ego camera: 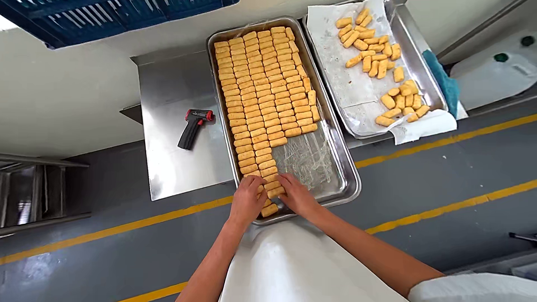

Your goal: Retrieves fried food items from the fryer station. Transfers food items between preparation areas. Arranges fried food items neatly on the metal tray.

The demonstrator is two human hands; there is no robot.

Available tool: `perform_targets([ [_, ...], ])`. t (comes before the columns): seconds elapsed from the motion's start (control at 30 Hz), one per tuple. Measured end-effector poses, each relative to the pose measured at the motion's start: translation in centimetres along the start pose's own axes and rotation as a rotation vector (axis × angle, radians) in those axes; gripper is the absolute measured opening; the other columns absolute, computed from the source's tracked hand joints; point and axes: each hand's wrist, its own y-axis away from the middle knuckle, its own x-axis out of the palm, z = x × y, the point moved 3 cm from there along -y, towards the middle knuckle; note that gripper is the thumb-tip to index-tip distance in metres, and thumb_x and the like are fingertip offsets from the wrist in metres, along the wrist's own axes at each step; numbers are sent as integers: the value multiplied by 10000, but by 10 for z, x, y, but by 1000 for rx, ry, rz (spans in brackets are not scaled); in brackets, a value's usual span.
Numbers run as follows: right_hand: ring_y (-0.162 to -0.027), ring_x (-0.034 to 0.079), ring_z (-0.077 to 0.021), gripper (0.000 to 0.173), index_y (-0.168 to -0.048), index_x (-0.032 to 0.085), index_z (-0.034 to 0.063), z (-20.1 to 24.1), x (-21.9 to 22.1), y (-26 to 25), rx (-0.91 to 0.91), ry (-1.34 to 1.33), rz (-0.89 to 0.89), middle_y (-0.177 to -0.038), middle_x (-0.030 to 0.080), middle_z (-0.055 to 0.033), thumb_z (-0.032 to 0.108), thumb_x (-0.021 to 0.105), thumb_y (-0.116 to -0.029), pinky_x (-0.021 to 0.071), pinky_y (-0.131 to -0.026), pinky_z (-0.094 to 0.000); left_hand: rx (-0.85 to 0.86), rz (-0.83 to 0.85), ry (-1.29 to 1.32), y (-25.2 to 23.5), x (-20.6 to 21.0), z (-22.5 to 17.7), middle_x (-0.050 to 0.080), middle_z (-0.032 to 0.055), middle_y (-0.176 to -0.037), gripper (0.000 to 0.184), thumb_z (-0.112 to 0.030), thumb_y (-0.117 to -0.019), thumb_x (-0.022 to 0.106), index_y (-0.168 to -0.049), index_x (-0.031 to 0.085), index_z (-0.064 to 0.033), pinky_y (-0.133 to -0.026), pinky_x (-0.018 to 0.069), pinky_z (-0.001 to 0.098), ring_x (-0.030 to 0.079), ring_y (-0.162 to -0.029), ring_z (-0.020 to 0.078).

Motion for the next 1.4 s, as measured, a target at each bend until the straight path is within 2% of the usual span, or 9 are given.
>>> perform_targets([
  [0.2, -1307, 579, -313, 644, -1526, 467, 94, 5, -18, -4, 16, 31, 82, -1499, 505, -164, 165, 733, -944, 521, -1054, -484, 70, 120, -303, -1, 43, -21, 589, 231, -1390, 504, -250, -875, 765, -1339, 659, -82, -1099, 417, 594, 539, -1317, 421],
  [0.3, -1253, 627, -290, 460, -1444, 588, 134, -32, -98, -7, 99, 83, -111, -1437, 594, -122, 206, 660, -995, 536, -1023, -524, 76, 71, -379, -9, 50, -22, 615, 266, -1330, 476, -166, -844, 787, -1299, 683, -72, -1073, 425, 621, 557, -1279, 464],
  [0.4, -1173, 650, -370, 357, -1346, 638, 64, -108, -209, -18, 283, 176, -367, -1318, 636, -203, 151, 604, -1002, 534, -991, -577, 51, 57, -414, -18, 48, -19, 625, 235, -1317, 467, -159, -827, 810, -1274, 691, -105, -1064, 431, 617, 561, -1270, 450],
  [0.57, -1185, 600, -524, 345, -1277, 688, 61, -226, -322, -50, 455, 365, -336, -1256, 639, -295, 124, 664, -939, 486, -894, -740, 56, -31, -439, -16, 54, -18, 647, 220, -1286, 484, -129, -757, 850, -1223, 717, -118, -1040, 452, 613, 589, -1225, 458],
  [0.73, -1145, 583, -586, 643, -1355, 639, 93, -264, -316, -66, 614, 551, 65, -1450, 464, -365, 257, 861, -775, 480, -846, -769, -12, -19, -398, -14, 50, -25, 628, 226, -1324, 523, -212, -784, 855, -1271, 697, -107, -1070, 421, 629, 568, -1251, 471],
  [0.93, -1116, 593, -580, 685, -1296, 609, -23, -279, -306, -66, 633, 466, -32, -1455, 420, -390, 311, 889, -767, 505, -844, -727, -90, -134, -287, 4, 49, -26, 625, 219, -1333, 460, -249, -847, 787, -1261, 693, -72, -1031, 453, 638, 586, -1229, 460],
  [1.07, -1132, 588, -553, 649, -1312, 598, 7, -277, -299, -67, 524, 418, -37, -1446, 422, -365, 265, 885, -790, 509, -875, -695, -116, -186, -250, 15, 43, -21, 631, 212, -1321, 434, -226, -853, 781, -1244, 700, -57, -1037, 462, 617, 586, -1226, 452],
  [1.17, -1271, 514, -556, 772, -1418, 526, -27, -289, -295, -67, 510, 371, -5, -1454, 429, -382, 233, 897, -793, 461, -985, -700, -125, -158, -237, 18, 40, -18, 625, 216, -1330, 432, -212, -866, 782, -1255, 693, -48, -1038, 464, 612, 576, -1244, 449],
  [1.4, -1180, 556, -592, 629, -1331, 614, -17, -278, -304, -66, 441, 378, -129, -1285, 554, -406, 240, 875, -819, 443, -925, -767, -158, -19, -216, 7, 34, -20, 612, 179, -1358, 438, -244, -909, 761, -1310, 669, -92, -1098, 433, 565, 539, -1313, 383],
])
